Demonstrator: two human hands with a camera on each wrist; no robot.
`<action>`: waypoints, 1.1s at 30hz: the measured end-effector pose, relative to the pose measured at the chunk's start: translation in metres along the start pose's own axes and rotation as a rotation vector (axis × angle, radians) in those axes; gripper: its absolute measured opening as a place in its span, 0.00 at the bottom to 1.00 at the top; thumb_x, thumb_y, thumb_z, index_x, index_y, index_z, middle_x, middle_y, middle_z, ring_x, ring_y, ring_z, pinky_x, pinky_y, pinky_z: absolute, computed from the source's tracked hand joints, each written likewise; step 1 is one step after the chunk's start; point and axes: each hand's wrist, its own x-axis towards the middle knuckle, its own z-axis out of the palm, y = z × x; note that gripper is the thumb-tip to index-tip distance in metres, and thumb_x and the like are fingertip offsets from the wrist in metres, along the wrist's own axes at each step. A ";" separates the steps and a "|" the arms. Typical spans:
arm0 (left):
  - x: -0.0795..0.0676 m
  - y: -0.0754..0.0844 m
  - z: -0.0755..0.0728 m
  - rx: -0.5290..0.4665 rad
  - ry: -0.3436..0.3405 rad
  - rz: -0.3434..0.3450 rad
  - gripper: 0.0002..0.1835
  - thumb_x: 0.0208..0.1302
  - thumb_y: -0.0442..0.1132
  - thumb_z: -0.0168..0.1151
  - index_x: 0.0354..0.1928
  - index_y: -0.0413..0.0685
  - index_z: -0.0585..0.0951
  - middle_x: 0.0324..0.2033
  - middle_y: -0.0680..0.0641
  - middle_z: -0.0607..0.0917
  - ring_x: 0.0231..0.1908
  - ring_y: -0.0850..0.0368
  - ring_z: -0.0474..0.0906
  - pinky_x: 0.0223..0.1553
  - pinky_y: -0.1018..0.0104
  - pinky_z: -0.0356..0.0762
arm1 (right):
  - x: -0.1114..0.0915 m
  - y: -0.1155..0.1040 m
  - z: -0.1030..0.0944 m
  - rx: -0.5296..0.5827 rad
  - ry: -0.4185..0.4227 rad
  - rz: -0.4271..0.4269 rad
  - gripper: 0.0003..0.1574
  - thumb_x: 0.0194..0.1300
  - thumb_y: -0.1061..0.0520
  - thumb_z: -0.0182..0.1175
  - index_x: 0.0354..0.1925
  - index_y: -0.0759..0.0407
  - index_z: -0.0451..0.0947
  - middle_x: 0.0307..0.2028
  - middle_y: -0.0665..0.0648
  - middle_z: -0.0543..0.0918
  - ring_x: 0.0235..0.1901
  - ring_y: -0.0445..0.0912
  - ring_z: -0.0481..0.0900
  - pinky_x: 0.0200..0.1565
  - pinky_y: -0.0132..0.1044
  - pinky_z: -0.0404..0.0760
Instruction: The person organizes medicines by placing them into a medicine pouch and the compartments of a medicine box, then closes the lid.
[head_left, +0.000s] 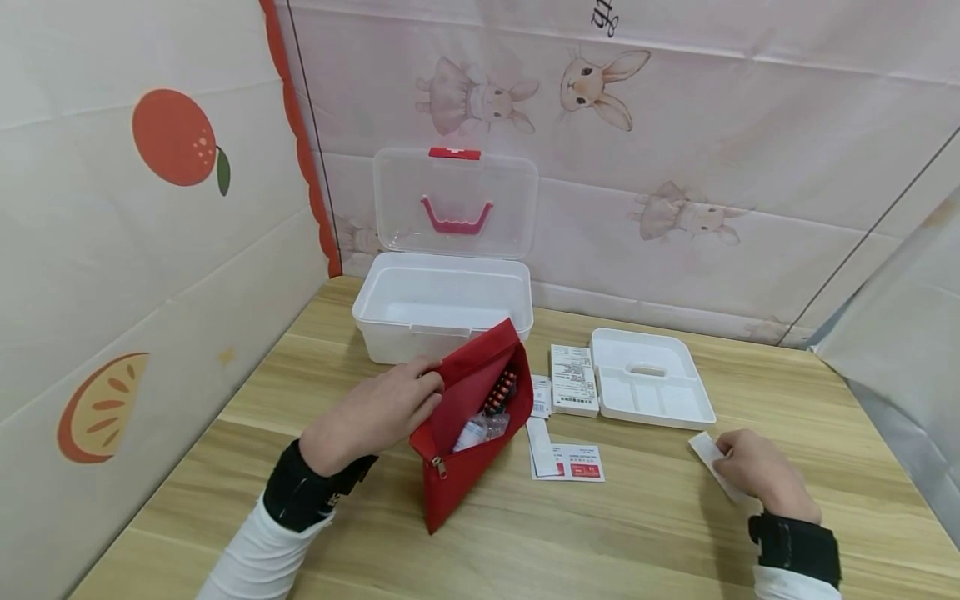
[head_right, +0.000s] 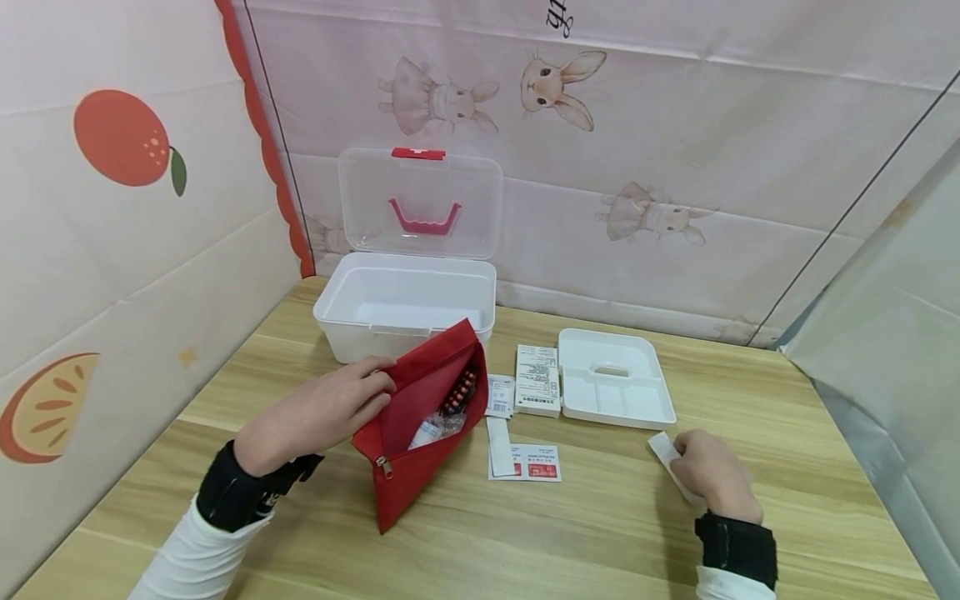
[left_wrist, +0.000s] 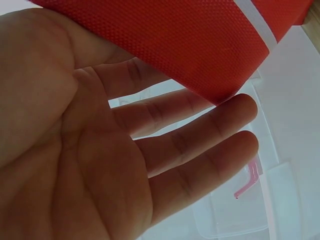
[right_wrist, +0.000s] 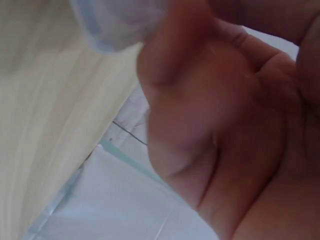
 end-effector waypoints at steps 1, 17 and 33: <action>0.000 0.000 0.000 0.000 0.001 0.001 0.08 0.70 0.38 0.60 0.47 0.43 0.80 0.46 0.46 0.79 0.42 0.57 0.76 0.43 0.64 0.83 | -0.001 -0.001 -0.001 0.010 0.000 -0.011 0.13 0.63 0.66 0.56 0.45 0.71 0.79 0.32 0.61 0.77 0.30 0.50 0.73 0.29 0.40 0.71; 0.000 0.000 0.001 0.006 0.003 -0.003 0.08 0.70 0.38 0.60 0.47 0.43 0.80 0.47 0.46 0.79 0.43 0.56 0.76 0.43 0.63 0.83 | -0.016 -0.029 -0.015 0.000 0.225 -0.210 0.10 0.66 0.66 0.57 0.41 0.74 0.79 0.30 0.64 0.83 0.28 0.50 0.77 0.29 0.40 0.74; 0.002 -0.001 0.001 0.017 0.003 0.005 0.09 0.70 0.38 0.60 0.48 0.42 0.81 0.48 0.45 0.79 0.43 0.55 0.77 0.43 0.62 0.83 | -0.034 -0.068 -0.021 -0.014 0.308 -0.214 0.12 0.67 0.63 0.58 0.44 0.72 0.79 0.33 0.65 0.83 0.27 0.50 0.77 0.28 0.41 0.74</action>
